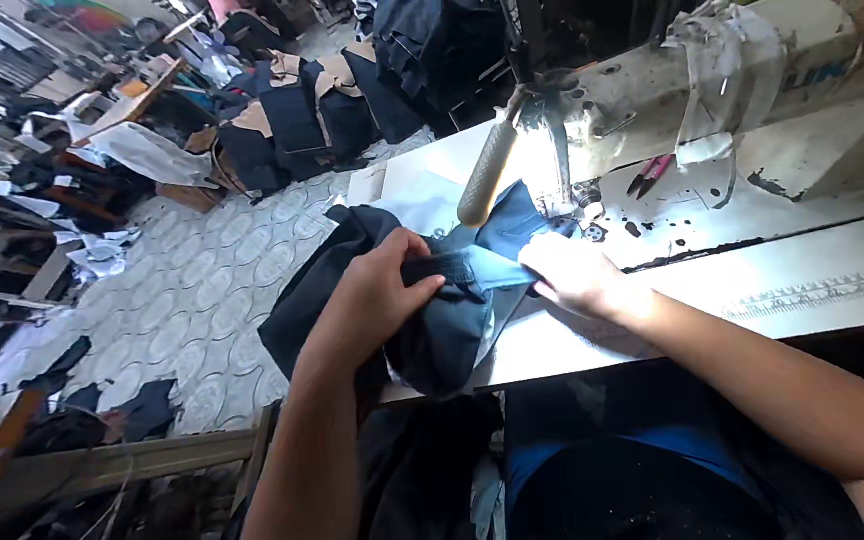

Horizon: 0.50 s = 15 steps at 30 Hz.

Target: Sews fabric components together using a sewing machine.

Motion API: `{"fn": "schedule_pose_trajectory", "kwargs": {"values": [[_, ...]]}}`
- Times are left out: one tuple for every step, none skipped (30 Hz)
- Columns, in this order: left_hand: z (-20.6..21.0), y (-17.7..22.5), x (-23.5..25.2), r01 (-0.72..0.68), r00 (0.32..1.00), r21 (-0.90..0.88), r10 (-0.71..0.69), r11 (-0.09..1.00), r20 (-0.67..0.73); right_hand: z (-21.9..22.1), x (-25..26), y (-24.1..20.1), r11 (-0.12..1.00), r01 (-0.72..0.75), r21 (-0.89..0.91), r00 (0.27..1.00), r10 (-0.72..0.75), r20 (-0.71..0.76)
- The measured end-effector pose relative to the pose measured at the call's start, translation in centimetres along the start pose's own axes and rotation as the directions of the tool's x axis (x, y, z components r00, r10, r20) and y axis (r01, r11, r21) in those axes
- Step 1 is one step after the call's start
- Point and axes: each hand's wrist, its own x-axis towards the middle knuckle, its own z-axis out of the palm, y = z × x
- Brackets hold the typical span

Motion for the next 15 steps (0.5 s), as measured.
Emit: {"fn": "schedule_pose_trajectory", "kwargs": {"values": [[-0.1, -0.5, 0.1, 0.031, 0.999, 0.004, -0.031, 0.999, -0.009, -0.1, -0.7, 0.0, 0.999, 0.028, 0.037, 1.0, -0.028, 0.005], [-0.2, -0.9, 0.2, 0.043, 0.999, -0.001, -0.043, 0.999, -0.029, 0.0, -1.2, 0.0, 0.996, 0.059, 0.064, 0.997, -0.056, -0.06], [-0.5, -1.0, 0.1, 0.042, 0.998, -0.022, -0.043, 0.999, -0.039, -0.2, -1.3, -0.1, 0.993, 0.064, 0.096, 0.992, -0.053, -0.11], [-0.7, -1.0, -0.1, 0.028, 0.999, -0.06, -0.03, 0.998, -0.032, -0.6, -1.2, -0.2, 0.989, 0.037, 0.146, 0.992, -0.018, -0.129], [-1.0, -0.9, -0.3, -0.002, 1.0, -0.106, 0.001, 0.994, -0.013, -1.1, -0.8, -0.3, 0.978, 0.008, 0.207, 0.993, 0.017, -0.119], [-1.1, -0.6, -0.5, -0.062, 0.998, -0.149, 0.063, 0.987, 0.003, -1.7, -0.1, -0.4, 0.962, -0.016, 0.271, 0.996, 0.038, -0.076], [-1.1, -0.1, -0.8, -0.139, 0.99, -0.187, 0.143, 0.973, 0.011, -2.3, 0.7, -0.4, 0.942, -0.034, 0.334, 0.999, 0.036, 0.002], [-1.1, 0.6, -1.0, -0.209, 0.976, -0.216, 0.219, 0.954, 0.02, -2.9, 1.5, -0.2, 0.922, -0.057, 0.383, 0.994, 0.014, 0.113], [-1.0, 1.4, -1.2, -0.277, 0.957, -0.214, 0.288, 0.937, 0.023, -3.5, 2.4, 0.1, 0.901, -0.085, 0.425, 0.972, -0.019, 0.234], [-0.9, 2.0, -1.5, -0.326, 0.942, -0.187, 0.336, 0.927, 0.021, -4.1, 3.1, 0.4, 0.889, -0.113, 0.443, 0.937, -0.053, 0.346], [-0.8, 2.5, -1.7, -0.362, 0.929, -0.158, 0.369, 0.919, 0.016, -4.5, 3.6, 0.5, 0.895, -0.129, 0.427, 0.902, -0.074, 0.426], [-0.7, 2.7, -1.9, -0.389, 0.919, -0.138, 0.394, 0.911, 0.013, -5.0, 4.0, 0.4, 0.91, -0.131, 0.394, 0.87, -0.085, 0.486], [-0.6, 2.9, -2.1, -0.411, 0.91, -0.13, 0.415, 0.903, 0.007, -5.3, 4.0, 0.3, 0.925, -0.119, 0.362, 0.857, -0.089, 0.508], [-0.4, 3.2, -2.4, -0.43, 0.9, -0.134, 0.435, 0.893, 0.005, -5.5, 3.6, 0.1, 0.941, -0.086, 0.329, 0.865, -0.093, 0.492], [0.0, 3.6, -2.6, -0.46, 0.885, -0.143, 0.466, 0.876, 0.007, -5.6, 2.7, -0.3, 0.954, -0.035, 0.298, 0.892, -0.104, 0.439]]}}
